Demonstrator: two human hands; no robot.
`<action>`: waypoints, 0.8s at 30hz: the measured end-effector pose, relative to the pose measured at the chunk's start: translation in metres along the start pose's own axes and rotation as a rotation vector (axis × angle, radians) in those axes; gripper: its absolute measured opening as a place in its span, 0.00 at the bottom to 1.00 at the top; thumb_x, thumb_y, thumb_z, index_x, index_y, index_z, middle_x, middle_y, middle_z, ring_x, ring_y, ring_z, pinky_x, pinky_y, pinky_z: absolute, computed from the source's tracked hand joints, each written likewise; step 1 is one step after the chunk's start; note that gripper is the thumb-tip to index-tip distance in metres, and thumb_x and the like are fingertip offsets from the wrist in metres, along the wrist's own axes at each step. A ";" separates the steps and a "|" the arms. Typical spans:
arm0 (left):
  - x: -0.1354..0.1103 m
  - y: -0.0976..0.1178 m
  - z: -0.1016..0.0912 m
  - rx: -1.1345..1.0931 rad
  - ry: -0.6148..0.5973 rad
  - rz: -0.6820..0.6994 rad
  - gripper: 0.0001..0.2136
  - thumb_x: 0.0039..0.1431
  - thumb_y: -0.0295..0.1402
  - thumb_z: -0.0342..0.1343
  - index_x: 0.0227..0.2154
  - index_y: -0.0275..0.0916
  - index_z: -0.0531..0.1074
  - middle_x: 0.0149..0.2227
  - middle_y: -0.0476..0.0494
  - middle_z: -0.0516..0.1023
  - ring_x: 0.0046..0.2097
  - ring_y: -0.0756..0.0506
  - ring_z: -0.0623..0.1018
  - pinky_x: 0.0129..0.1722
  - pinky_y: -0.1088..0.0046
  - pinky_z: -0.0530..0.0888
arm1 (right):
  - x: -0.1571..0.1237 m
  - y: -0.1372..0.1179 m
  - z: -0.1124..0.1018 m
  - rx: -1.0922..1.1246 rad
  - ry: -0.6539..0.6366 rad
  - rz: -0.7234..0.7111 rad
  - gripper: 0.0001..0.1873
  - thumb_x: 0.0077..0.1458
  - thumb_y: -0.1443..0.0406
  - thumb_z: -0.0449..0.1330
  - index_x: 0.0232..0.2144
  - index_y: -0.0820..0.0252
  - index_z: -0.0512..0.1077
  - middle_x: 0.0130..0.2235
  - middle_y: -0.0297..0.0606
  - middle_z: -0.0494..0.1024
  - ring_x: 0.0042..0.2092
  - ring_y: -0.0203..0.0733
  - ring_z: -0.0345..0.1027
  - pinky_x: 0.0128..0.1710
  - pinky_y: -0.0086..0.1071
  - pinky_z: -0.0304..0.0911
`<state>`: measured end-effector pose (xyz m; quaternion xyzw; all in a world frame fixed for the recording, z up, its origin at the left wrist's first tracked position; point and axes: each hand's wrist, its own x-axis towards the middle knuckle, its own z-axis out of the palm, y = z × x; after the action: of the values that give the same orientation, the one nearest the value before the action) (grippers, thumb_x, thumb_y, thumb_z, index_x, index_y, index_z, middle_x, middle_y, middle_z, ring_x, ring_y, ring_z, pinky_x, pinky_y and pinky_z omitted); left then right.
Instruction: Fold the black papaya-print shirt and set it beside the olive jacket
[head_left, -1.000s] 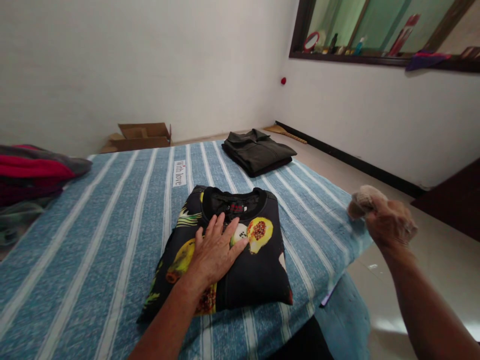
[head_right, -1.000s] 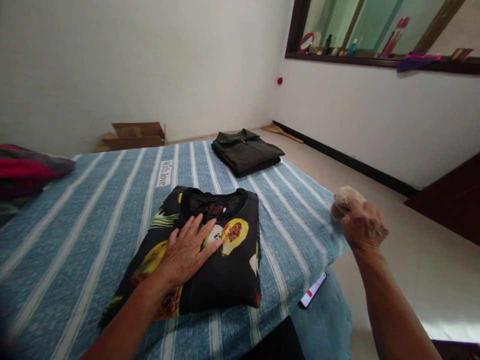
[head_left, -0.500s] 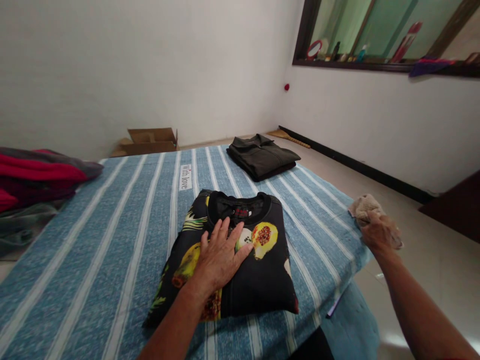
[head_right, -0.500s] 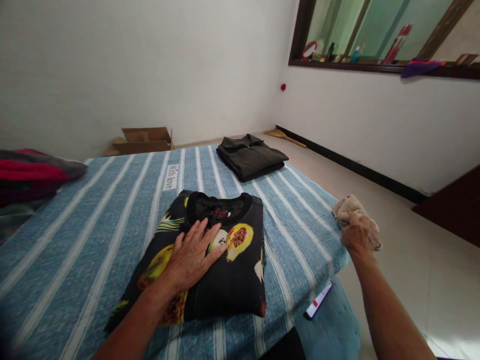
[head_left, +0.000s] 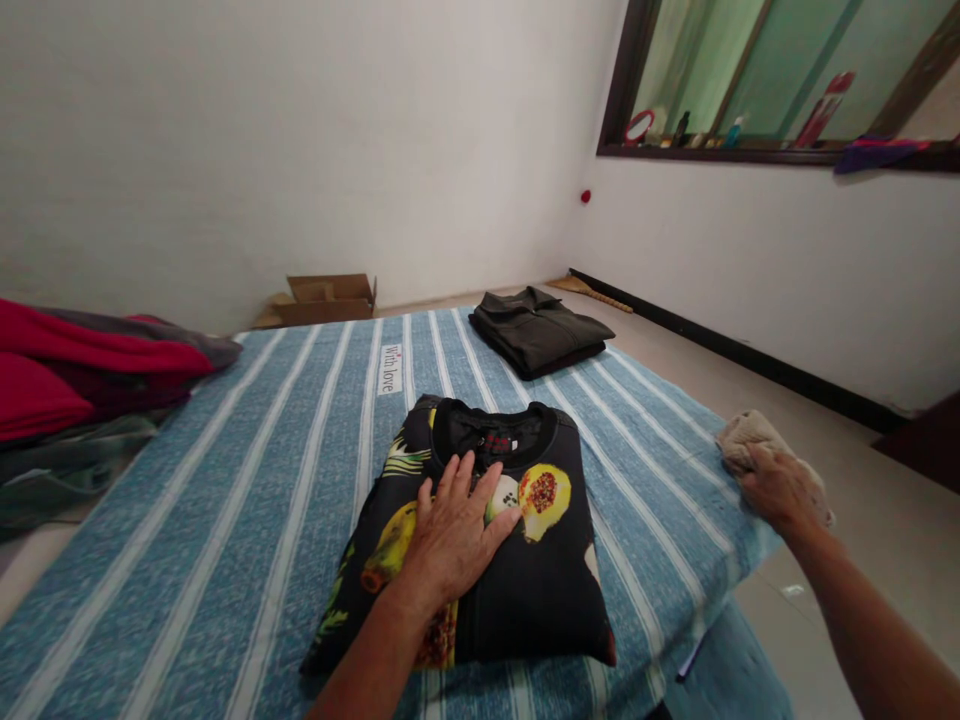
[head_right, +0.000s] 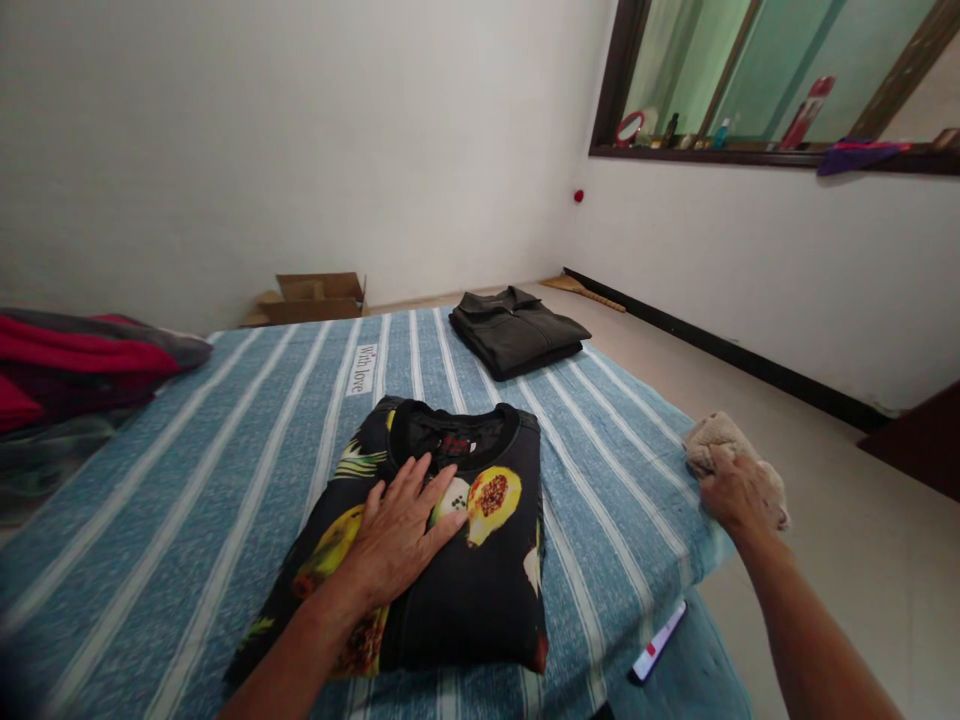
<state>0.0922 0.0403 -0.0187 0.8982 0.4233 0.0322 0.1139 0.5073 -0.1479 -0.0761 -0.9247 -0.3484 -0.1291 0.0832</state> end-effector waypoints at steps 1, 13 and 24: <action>0.000 0.000 0.000 -0.003 -0.002 0.000 0.29 0.60 0.53 0.38 0.61 0.48 0.54 0.65 0.40 0.48 0.65 0.37 0.46 0.59 0.48 0.47 | -0.001 -0.002 -0.002 -0.070 0.003 -0.003 0.24 0.50 0.62 0.49 0.49 0.61 0.68 0.42 0.51 0.70 0.44 0.59 0.63 0.39 0.47 0.56; -0.008 0.002 -0.005 -0.049 -0.055 -0.016 0.29 0.60 0.54 0.37 0.62 0.48 0.52 0.66 0.39 0.46 0.66 0.38 0.43 0.60 0.48 0.45 | -0.016 -0.072 -0.034 -0.163 0.137 -0.137 0.22 0.53 0.59 0.47 0.45 0.65 0.68 0.39 0.51 0.74 0.41 0.57 0.66 0.41 0.46 0.59; -0.015 0.000 -0.008 -0.140 -0.068 -0.022 0.30 0.60 0.55 0.33 0.62 0.50 0.51 0.66 0.41 0.43 0.66 0.39 0.40 0.60 0.47 0.41 | -0.039 -0.191 -0.018 0.830 -0.253 -0.128 0.25 0.48 0.51 0.52 0.42 0.61 0.72 0.40 0.43 0.79 0.43 0.48 0.72 0.46 0.38 0.63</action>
<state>0.0817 0.0302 -0.0101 0.8839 0.4259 0.0301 0.1909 0.3480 -0.0346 -0.0584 -0.7980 -0.4347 0.1314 0.3961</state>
